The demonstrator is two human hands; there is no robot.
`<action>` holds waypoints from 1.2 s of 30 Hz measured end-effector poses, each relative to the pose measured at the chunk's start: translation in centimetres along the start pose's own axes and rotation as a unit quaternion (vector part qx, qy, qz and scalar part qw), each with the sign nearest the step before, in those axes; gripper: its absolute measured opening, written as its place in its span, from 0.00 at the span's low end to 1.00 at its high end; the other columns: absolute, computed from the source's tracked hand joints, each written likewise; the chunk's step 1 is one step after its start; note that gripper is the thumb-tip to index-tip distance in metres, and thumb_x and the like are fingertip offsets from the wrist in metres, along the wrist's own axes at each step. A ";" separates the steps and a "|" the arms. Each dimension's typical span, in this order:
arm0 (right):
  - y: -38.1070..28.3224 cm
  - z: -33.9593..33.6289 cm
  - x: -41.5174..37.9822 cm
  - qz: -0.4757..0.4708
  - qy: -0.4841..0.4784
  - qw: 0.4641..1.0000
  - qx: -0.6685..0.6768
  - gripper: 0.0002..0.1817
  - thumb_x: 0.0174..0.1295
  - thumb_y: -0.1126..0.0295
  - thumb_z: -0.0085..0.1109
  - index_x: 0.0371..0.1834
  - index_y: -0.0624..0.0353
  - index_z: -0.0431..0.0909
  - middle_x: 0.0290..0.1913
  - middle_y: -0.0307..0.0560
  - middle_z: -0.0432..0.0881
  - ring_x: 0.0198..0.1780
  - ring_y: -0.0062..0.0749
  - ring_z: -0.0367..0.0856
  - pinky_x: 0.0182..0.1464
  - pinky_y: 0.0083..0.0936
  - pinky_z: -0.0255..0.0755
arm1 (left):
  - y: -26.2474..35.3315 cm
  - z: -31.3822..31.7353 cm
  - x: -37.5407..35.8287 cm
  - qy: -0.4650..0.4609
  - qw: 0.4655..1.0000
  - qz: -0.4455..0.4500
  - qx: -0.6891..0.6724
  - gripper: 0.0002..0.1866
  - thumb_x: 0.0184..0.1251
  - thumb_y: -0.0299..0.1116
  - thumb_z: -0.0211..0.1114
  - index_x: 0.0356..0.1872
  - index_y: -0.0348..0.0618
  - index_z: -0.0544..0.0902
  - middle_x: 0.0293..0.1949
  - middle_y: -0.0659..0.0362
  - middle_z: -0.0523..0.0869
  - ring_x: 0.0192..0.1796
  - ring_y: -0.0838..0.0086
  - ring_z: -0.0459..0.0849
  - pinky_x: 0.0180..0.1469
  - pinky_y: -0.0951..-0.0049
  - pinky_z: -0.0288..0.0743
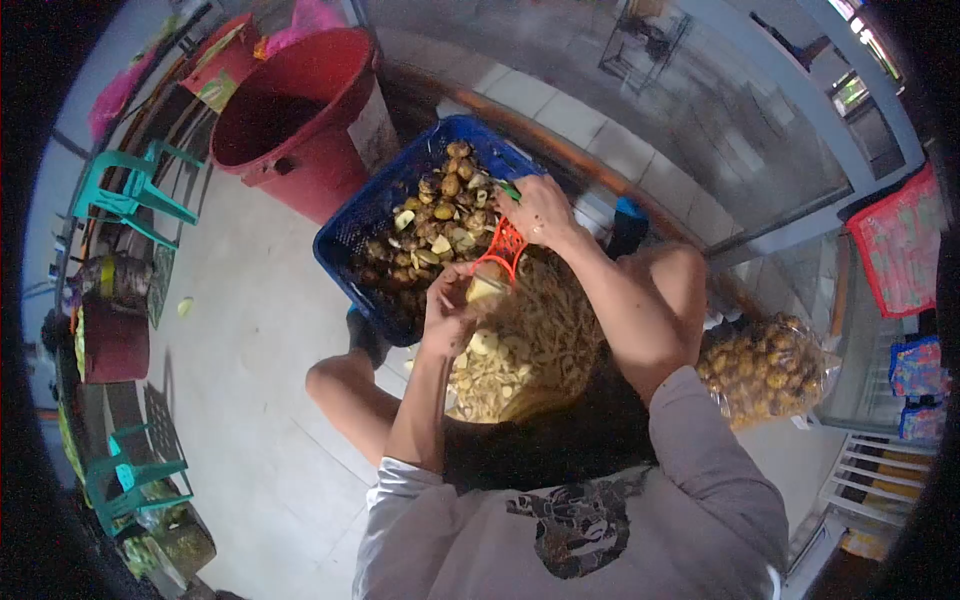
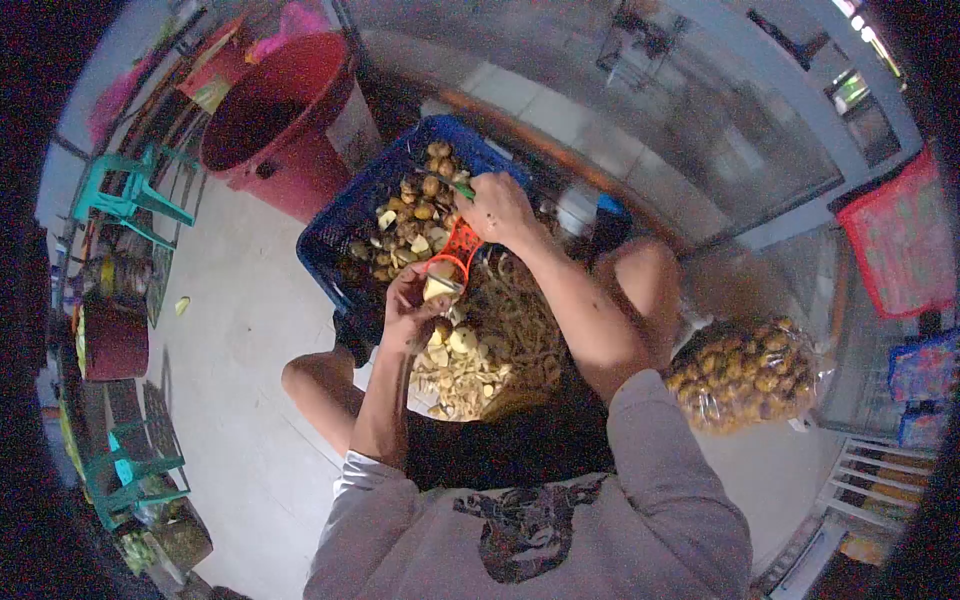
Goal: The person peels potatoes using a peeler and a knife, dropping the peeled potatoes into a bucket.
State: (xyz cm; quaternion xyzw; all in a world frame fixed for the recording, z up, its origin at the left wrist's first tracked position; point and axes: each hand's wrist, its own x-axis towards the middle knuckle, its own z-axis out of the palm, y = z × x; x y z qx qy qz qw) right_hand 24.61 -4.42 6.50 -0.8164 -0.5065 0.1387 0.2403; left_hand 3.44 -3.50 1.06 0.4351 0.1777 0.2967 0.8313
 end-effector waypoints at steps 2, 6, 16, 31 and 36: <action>0.1 -0.2 0.0 0.005 0.026 1.000 -0.015 0.18 0.61 0.57 0.58 0.34 0.64 0.83 0.31 0.66 0.82 0.36 0.60 0.83 0.43 0.48 0.76 | -0.3 -0.4 0.2 -0.009 1.000 0.008 0.005 0.25 0.49 0.17 0.73 0.51 0.37 0.76 0.47 0.58 0.83 0.48 0.71 0.83 0.53 0.71 0.78; 3.0 -1.9 1.5 0.070 0.051 0.996 -0.016 0.19 0.61 0.54 0.57 0.34 0.61 0.84 0.32 0.65 0.83 0.39 0.57 0.84 0.45 0.46 0.77 | -0.7 -1.9 -0.9 -0.019 1.000 0.007 -0.017 0.25 0.48 0.15 0.73 0.50 0.37 0.77 0.49 0.58 0.82 0.50 0.70 0.82 0.51 0.70 0.79; -1.0 -0.9 -1.0 -0.053 0.026 0.998 0.005 0.25 0.63 0.52 0.55 0.28 0.69 0.81 0.28 0.69 0.81 0.36 0.60 0.83 0.44 0.49 0.76 | 0.0 -1.0 -0.9 -0.012 0.998 0.010 -0.058 0.27 0.48 0.21 0.76 0.52 0.37 0.75 0.48 0.59 0.82 0.48 0.72 0.82 0.52 0.70 0.79; 0.0 -1.9 0.1 0.131 0.011 0.984 0.124 0.22 0.62 0.53 0.55 0.28 0.64 0.82 0.29 0.67 0.81 0.36 0.61 0.83 0.43 0.47 0.76 | 0.7 -1.2 -0.8 -0.049 0.994 0.027 -0.094 0.25 0.46 0.20 0.77 0.47 0.37 0.78 0.45 0.58 0.83 0.45 0.72 0.83 0.51 0.69 0.80; -1.2 -2.5 -0.9 0.033 0.050 0.996 0.061 0.23 0.60 0.54 0.58 0.26 0.68 0.81 0.27 0.68 0.80 0.34 0.60 0.83 0.42 0.48 0.76 | 0.4 -1.2 -1.0 -0.017 0.996 0.012 -0.085 0.24 0.48 0.21 0.77 0.47 0.38 0.77 0.46 0.60 0.81 0.48 0.73 0.82 0.50 0.70 0.80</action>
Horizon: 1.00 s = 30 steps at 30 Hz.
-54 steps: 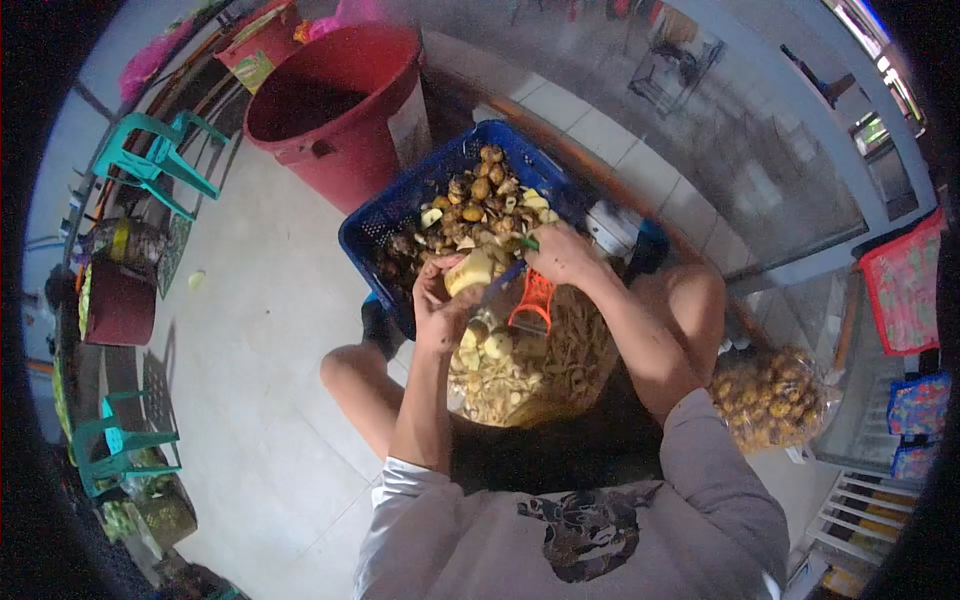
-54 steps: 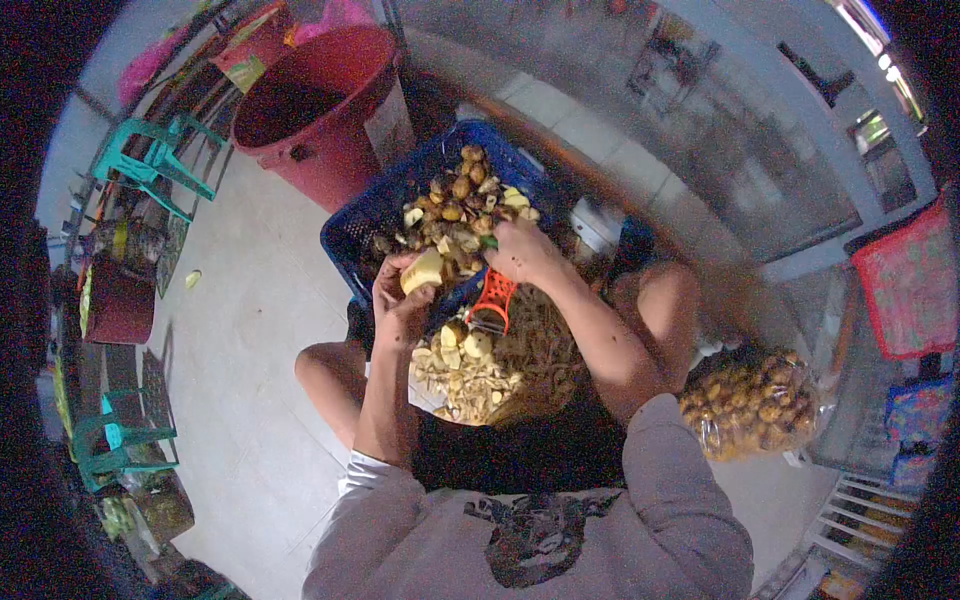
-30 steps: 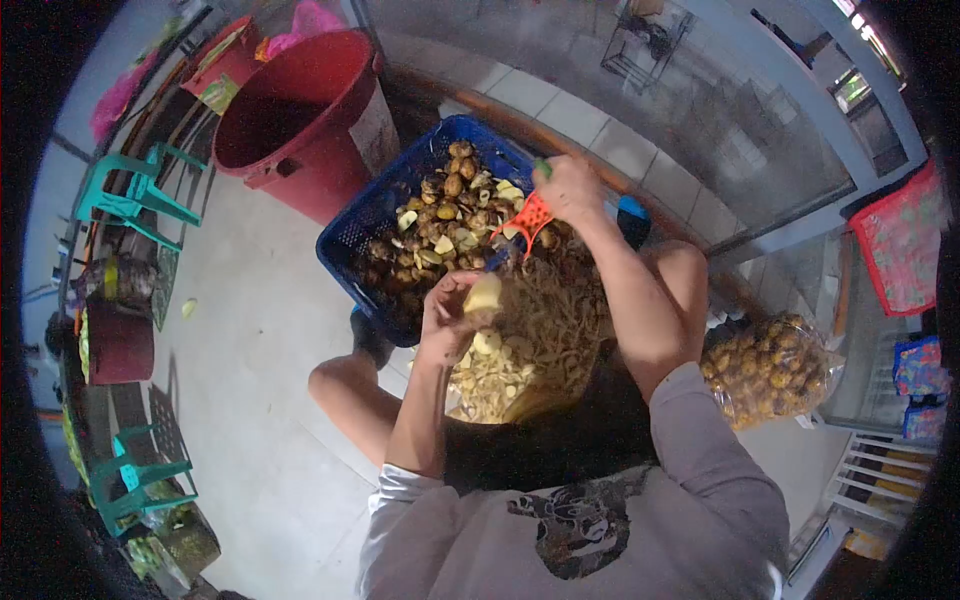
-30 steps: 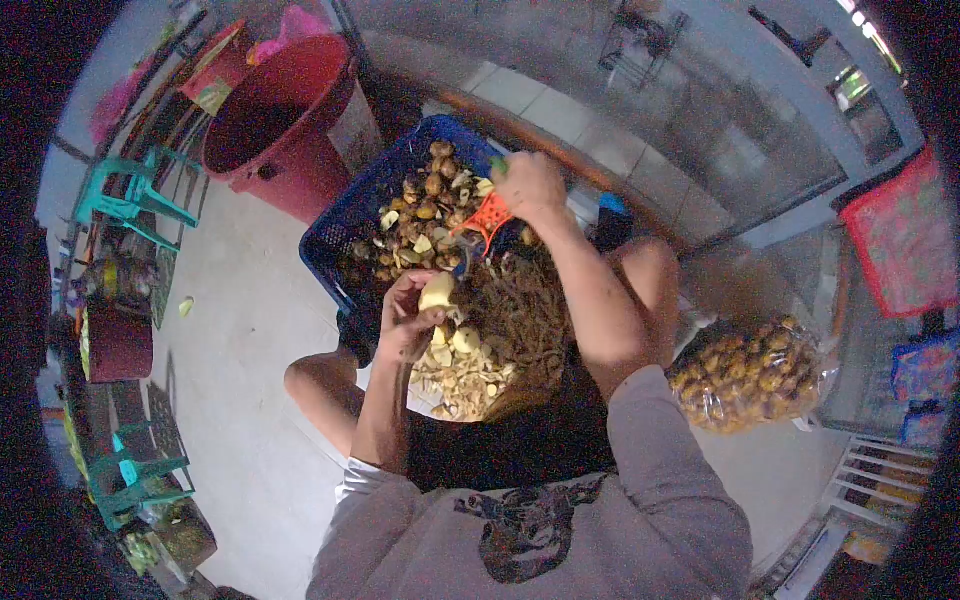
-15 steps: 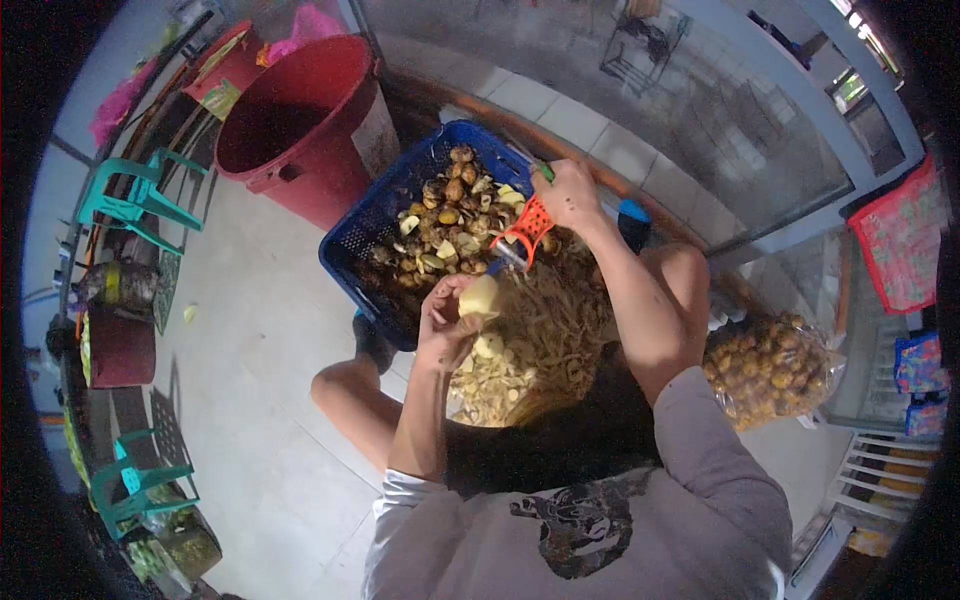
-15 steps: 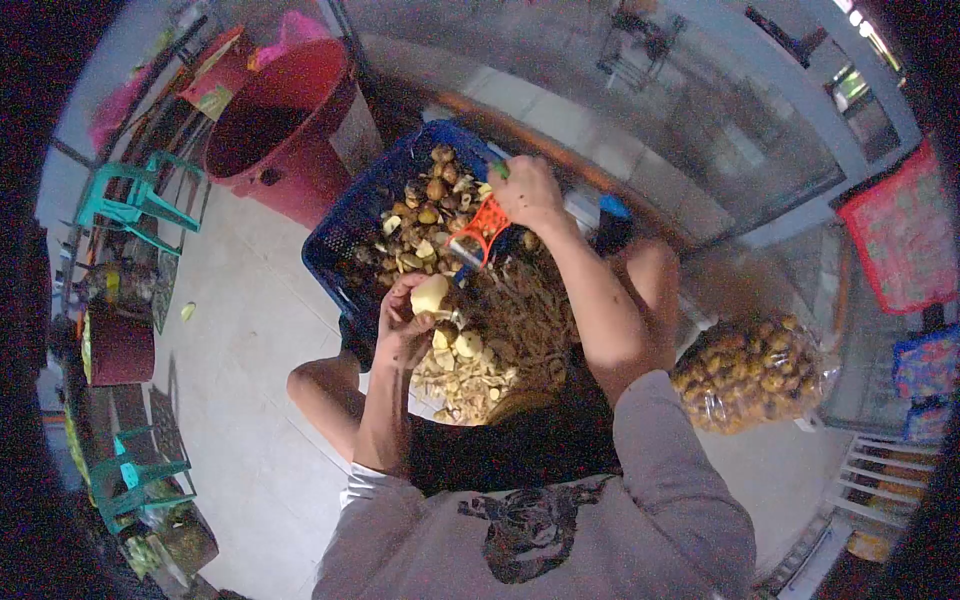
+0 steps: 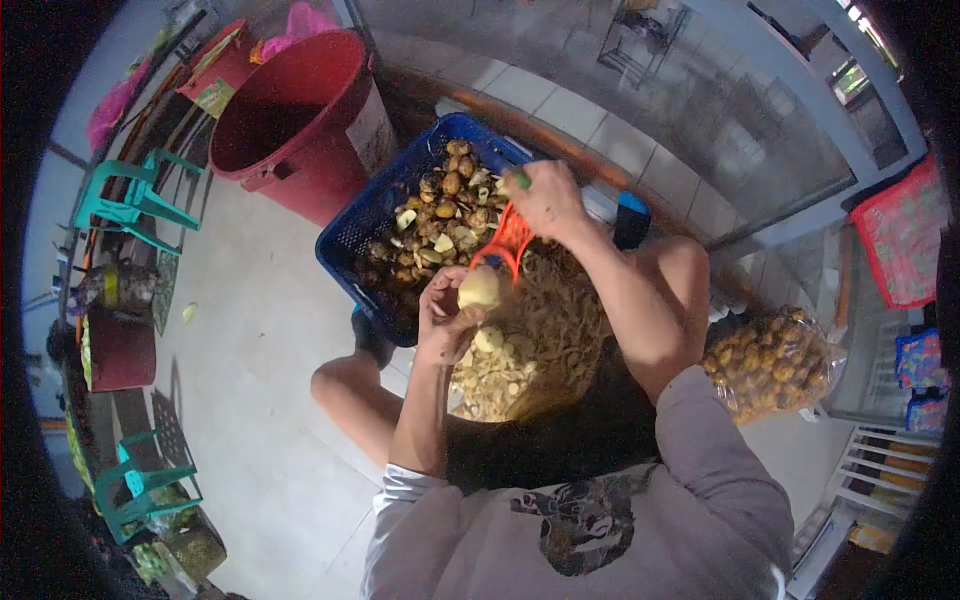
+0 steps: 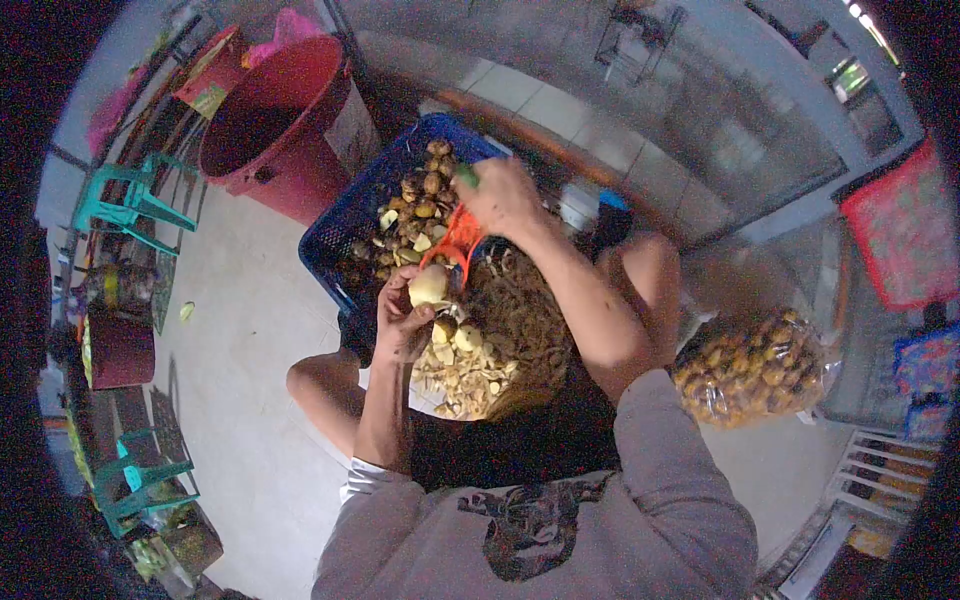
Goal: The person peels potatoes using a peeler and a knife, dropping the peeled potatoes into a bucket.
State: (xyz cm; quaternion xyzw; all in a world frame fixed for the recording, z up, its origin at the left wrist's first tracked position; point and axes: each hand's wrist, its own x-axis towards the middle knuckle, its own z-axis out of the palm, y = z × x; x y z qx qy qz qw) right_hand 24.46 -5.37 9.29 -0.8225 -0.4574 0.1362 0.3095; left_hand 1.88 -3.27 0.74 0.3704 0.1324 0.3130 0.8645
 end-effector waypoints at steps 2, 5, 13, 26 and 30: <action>3.9 1.4 2.0 0.037 0.033 0.999 0.010 0.23 0.59 0.53 0.58 0.28 0.68 0.81 0.27 0.67 0.81 0.33 0.59 0.83 0.41 0.47 0.76 | 0.0 0.2 -0.1 -0.018 0.997 0.010 -0.069 0.24 0.50 0.21 0.77 0.49 0.39 0.76 0.46 0.60 0.82 0.48 0.73 0.82 0.50 0.69 0.81; 0.5 1.4 -0.1 0.097 0.033 0.993 0.051 0.22 0.60 0.54 0.57 0.27 0.68 0.81 0.27 0.66 0.81 0.33 0.59 0.83 0.40 0.47 0.76 | -0.5 -0.5 0.1 0.018 0.998 0.009 -0.062 0.29 0.49 0.31 0.80 0.52 0.40 0.74 0.47 0.58 0.83 0.51 0.68 0.83 0.56 0.65 0.78; 1.9 1.5 0.8 0.084 0.061 0.992 0.069 0.23 0.67 0.59 0.55 0.19 0.67 0.75 0.16 0.58 0.75 0.21 0.41 0.76 0.31 0.44 0.69 | -0.3 0.5 0.1 0.025 0.988 0.005 -0.149 0.32 0.51 0.33 0.78 0.58 0.41 0.72 0.54 0.56 0.80 0.54 0.67 0.81 0.58 0.65 0.78; 3.3 0.8 2.2 0.065 0.028 0.997 0.028 0.20 0.61 0.54 0.56 0.29 0.63 0.83 0.28 0.66 0.82 0.34 0.57 0.84 0.42 0.47 0.77 | 0.3 0.5 0.0 0.015 0.999 0.022 -0.044 0.34 0.45 0.28 0.81 0.55 0.41 0.73 0.49 0.60 0.81 0.52 0.69 0.82 0.55 0.66 0.79; -1.4 0.4 -1.4 -0.072 0.047 0.996 -0.020 0.22 0.61 0.55 0.57 0.25 0.67 0.81 0.26 0.67 0.80 0.33 0.59 0.83 0.40 0.47 0.76 | -0.2 0.5 0.3 0.022 0.999 0.025 -0.026 0.36 0.45 0.32 0.82 0.56 0.41 0.72 0.50 0.58 0.82 0.52 0.68 0.83 0.57 0.65 0.77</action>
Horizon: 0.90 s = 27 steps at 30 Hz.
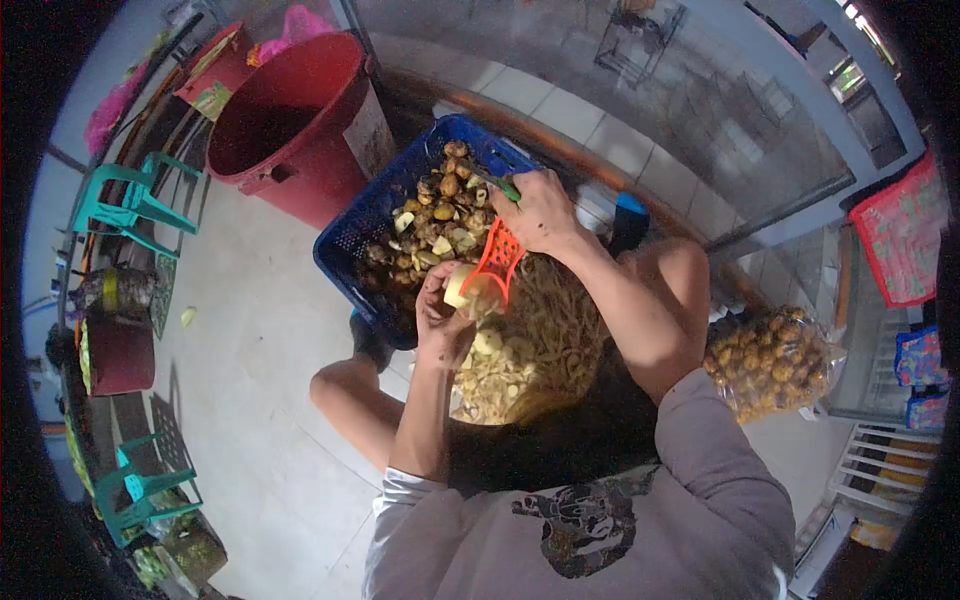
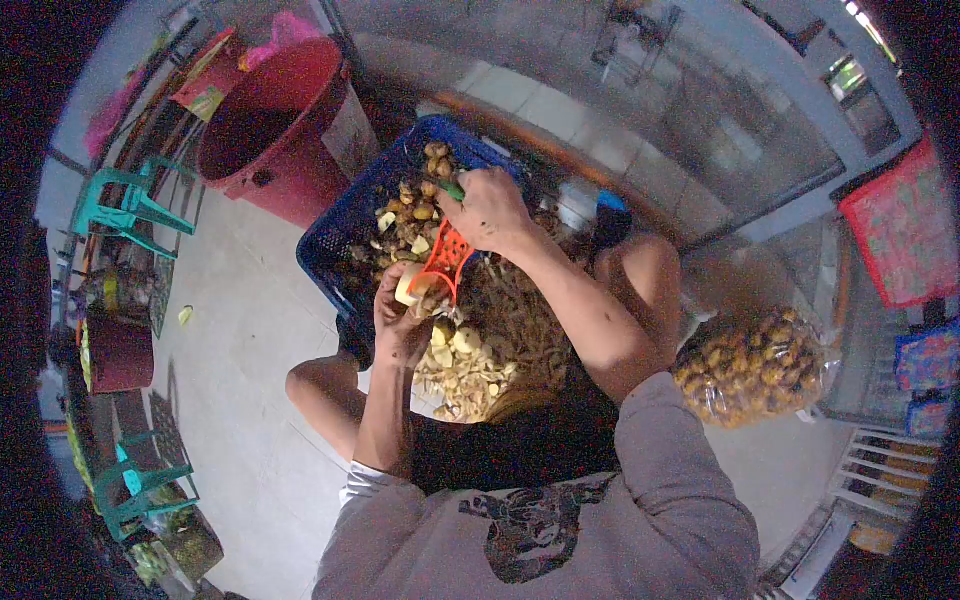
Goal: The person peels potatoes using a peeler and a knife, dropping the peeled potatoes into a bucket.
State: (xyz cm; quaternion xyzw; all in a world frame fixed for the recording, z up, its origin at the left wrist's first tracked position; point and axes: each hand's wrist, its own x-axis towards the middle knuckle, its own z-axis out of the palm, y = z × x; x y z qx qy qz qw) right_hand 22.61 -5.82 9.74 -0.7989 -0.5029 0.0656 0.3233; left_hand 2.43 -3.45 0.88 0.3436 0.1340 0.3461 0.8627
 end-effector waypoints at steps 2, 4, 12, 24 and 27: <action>2.6 0.6 1.1 0.045 0.005 0.999 0.021 0.23 0.61 0.55 0.57 0.24 0.67 0.81 0.25 0.67 0.80 0.33 0.59 0.83 0.40 0.47 0.76 | 0.2 0.3 -0.3 0.011 0.999 0.013 -0.028 0.34 0.46 0.27 0.80 0.56 0.41 0.73 0.49 0.60 0.81 0.51 0.69 0.82 0.55 0.67 0.78; 5.0 1.2 2.7 0.130 0.016 0.990 0.048 0.24 0.62 0.54 0.57 0.23 0.68 0.80 0.23 0.68 0.79 0.31 0.61 0.82 0.39 0.48 0.76 | 1.1 0.7 -0.5 0.003 0.999 0.011 -0.030 0.34 0.47 0.27 0.80 0.57 0.40 0.73 0.49 0.59 0.81 0.51 0.70 0.82 0.56 0.67 0.78; 5.5 2.3 2.3 0.044 0.055 0.997 0.026 0.26 0.69 0.56 0.51 0.16 0.63 0.74 0.15 0.55 0.73 0.19 0.43 0.73 0.32 0.45 0.69 | 1.4 0.5 -0.8 0.010 1.000 0.017 0.004 0.35 0.47 0.27 0.80 0.58 0.37 0.73 0.50 0.57 0.82 0.51 0.71 0.82 0.54 0.68 0.80; 1.2 0.6 1.2 0.071 -0.043 0.992 0.097 0.27 0.65 0.56 0.55 0.19 0.72 0.72 0.16 0.63 0.70 0.20 0.52 0.70 0.31 0.46 0.66 | 0.5 0.2 0.1 0.049 0.994 0.040 0.085 0.32 0.47 0.20 0.77 0.55 0.35 0.74 0.49 0.57 0.82 0.50 0.72 0.82 0.55 0.69 0.78; 3.2 2.8 1.3 0.033 -0.019 0.997 0.062 0.26 0.66 0.56 0.54 0.20 0.72 0.74 0.17 0.64 0.72 0.21 0.53 0.73 0.32 0.46 0.67 | 0.4 0.3 -0.1 0.045 0.995 0.038 0.082 0.33 0.45 0.21 0.79 0.56 0.35 0.74 0.49 0.57 0.83 0.49 0.71 0.83 0.55 0.69 0.78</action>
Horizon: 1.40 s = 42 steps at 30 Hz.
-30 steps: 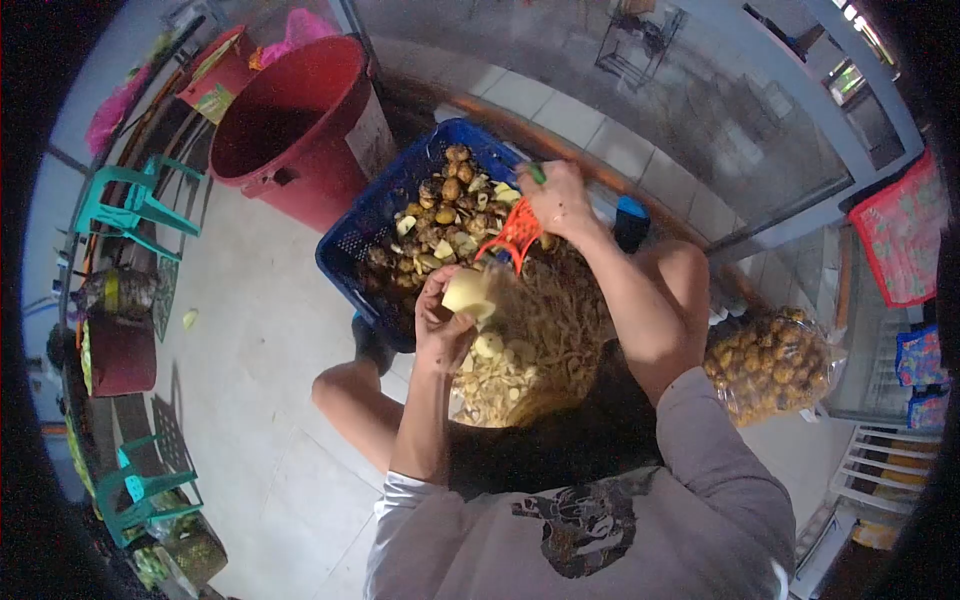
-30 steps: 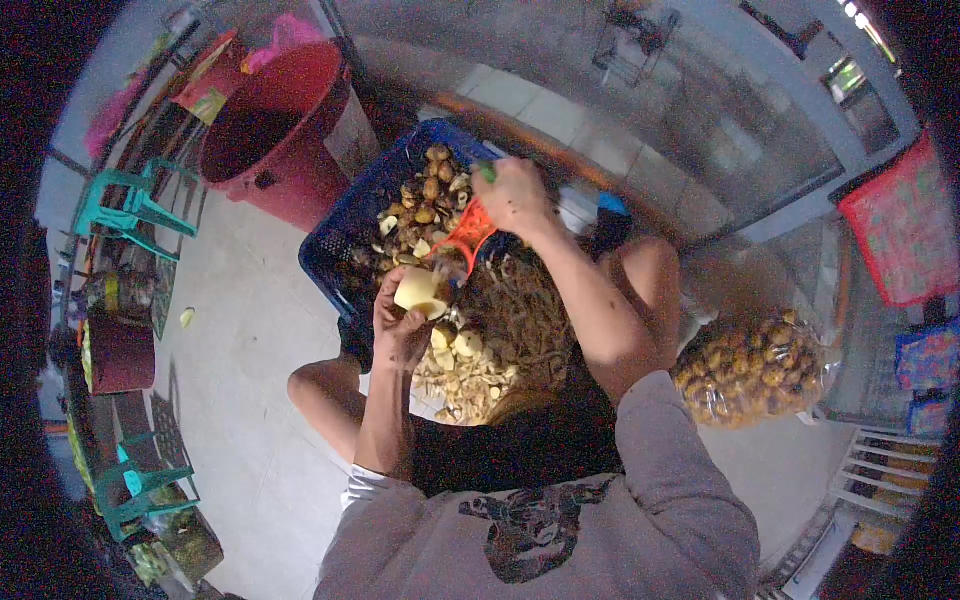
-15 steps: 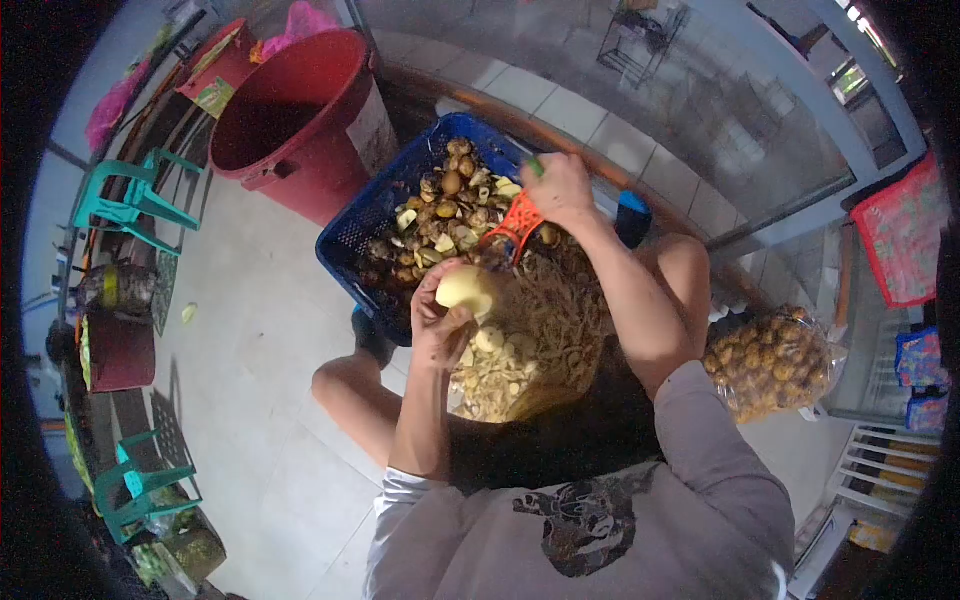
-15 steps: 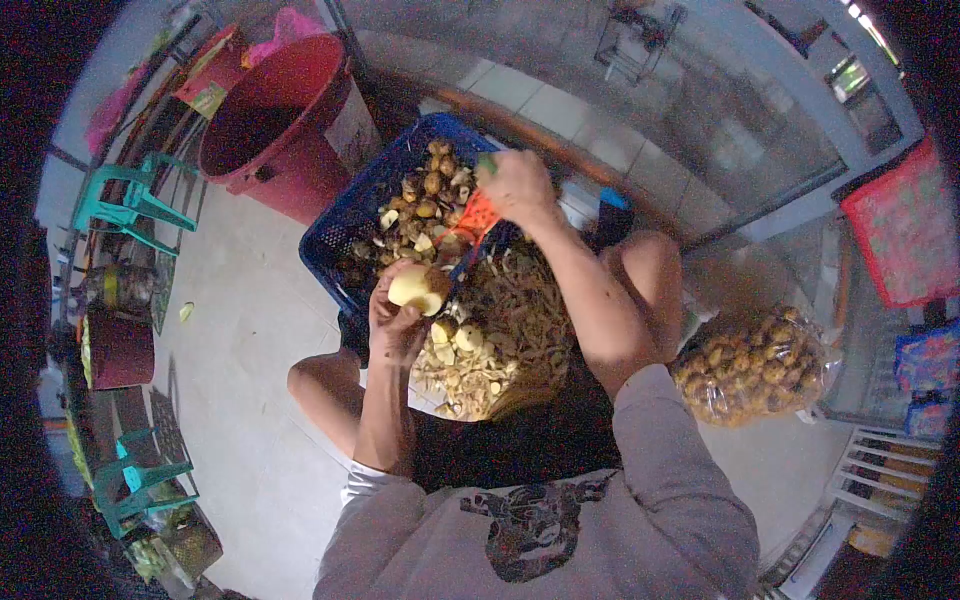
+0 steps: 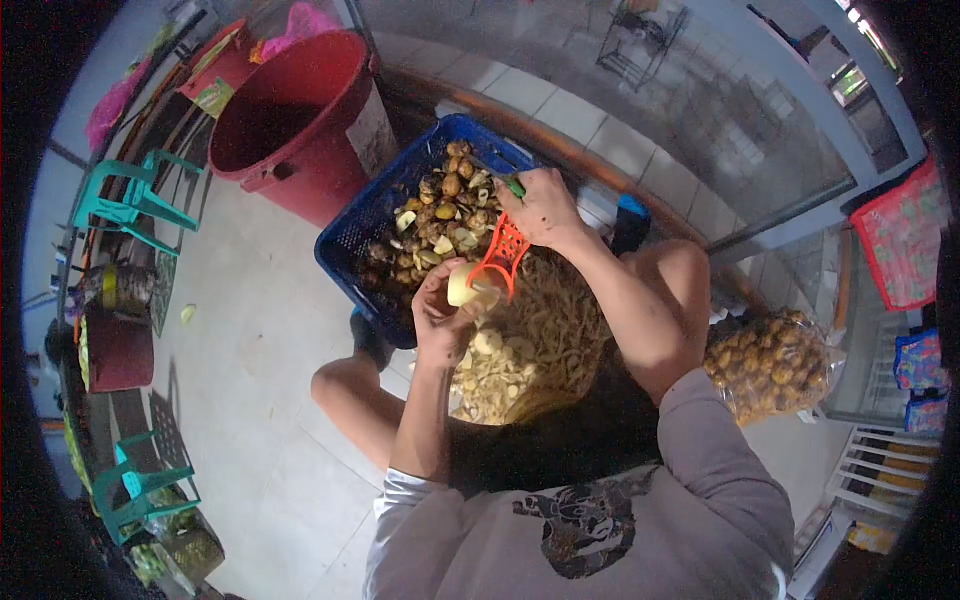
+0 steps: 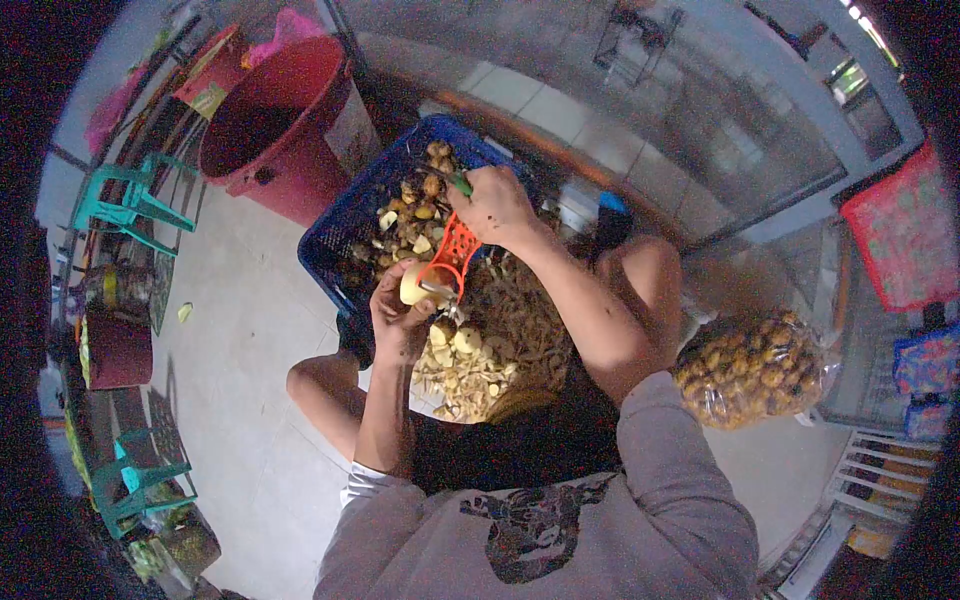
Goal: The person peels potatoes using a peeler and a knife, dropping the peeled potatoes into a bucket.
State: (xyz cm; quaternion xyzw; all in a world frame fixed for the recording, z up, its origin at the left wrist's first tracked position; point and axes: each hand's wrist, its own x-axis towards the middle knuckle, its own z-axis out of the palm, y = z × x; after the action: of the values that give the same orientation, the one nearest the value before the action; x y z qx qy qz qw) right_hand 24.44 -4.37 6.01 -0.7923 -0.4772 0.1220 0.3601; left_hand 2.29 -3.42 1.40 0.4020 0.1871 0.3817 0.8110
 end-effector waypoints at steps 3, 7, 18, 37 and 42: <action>2.4 -0.5 1.2 0.023 0.016 0.999 -0.041 0.26 0.65 0.55 0.55 0.23 0.71 0.77 0.21 0.65 0.76 0.27 0.55 0.79 0.37 0.46 0.72 | 0.5 0.0 -0.5 -0.016 0.999 -0.023 -0.041 0.34 0.44 0.24 0.81 0.55 0.35 0.74 0.49 0.57 0.83 0.49 0.70 0.83 0.54 0.69 0.79; 0.3 -0.8 0.6 0.119 -0.004 0.993 0.026 0.26 0.65 0.54 0.55 0.22 0.71 0.77 0.21 0.65 0.77 0.27 0.53 0.80 0.37 0.46 0.72 | 0.4 -0.4 -0.1 -0.022 0.998 -0.034 -0.053 0.36 0.46 0.29 0.81 0.58 0.38 0.72 0.50 0.55 0.82 0.52 0.65 0.83 0.58 0.65 0.77; -1.6 -1.2 -0.5 0.074 -0.026 0.997 0.006 0.25 0.68 0.56 0.54 0.20 0.67 0.77 0.16 0.53 0.75 0.20 0.35 0.73 0.29 0.40 0.68 | 0.7 0.0 0.0 -0.034 0.993 -0.060 -0.100 0.34 0.48 0.27 0.79 0.58 0.36 0.72 0.51 0.55 0.82 0.53 0.67 0.82 0.58 0.67 0.78; -2.5 -1.6 -1.0 0.015 0.031 0.999 -0.010 0.29 0.66 0.52 0.55 0.18 0.69 0.72 0.16 0.59 0.72 0.25 0.47 0.78 0.34 0.46 0.69 | 0.0 -0.3 0.2 -0.031 0.998 -0.008 -0.049 0.34 0.52 0.33 0.78 0.60 0.37 0.73 0.52 0.54 0.83 0.52 0.68 0.84 0.54 0.66 0.81; 0.9 -1.5 1.3 0.044 0.055 0.997 0.017 0.28 0.65 0.52 0.56 0.18 0.69 0.73 0.16 0.58 0.72 0.22 0.46 0.76 0.33 0.46 0.69 | 1.1 0.0 -0.1 -0.066 0.990 -0.069 -0.107 0.34 0.47 0.33 0.81 0.57 0.35 0.76 0.52 0.56 0.83 0.52 0.69 0.83 0.56 0.68 0.79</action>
State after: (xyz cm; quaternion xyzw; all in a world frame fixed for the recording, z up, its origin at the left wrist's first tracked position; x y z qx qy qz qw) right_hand 26.55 -4.19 6.63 -0.8116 -0.4192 0.1021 0.3938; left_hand 1.72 -3.09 2.26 0.3232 0.1182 0.3149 0.8845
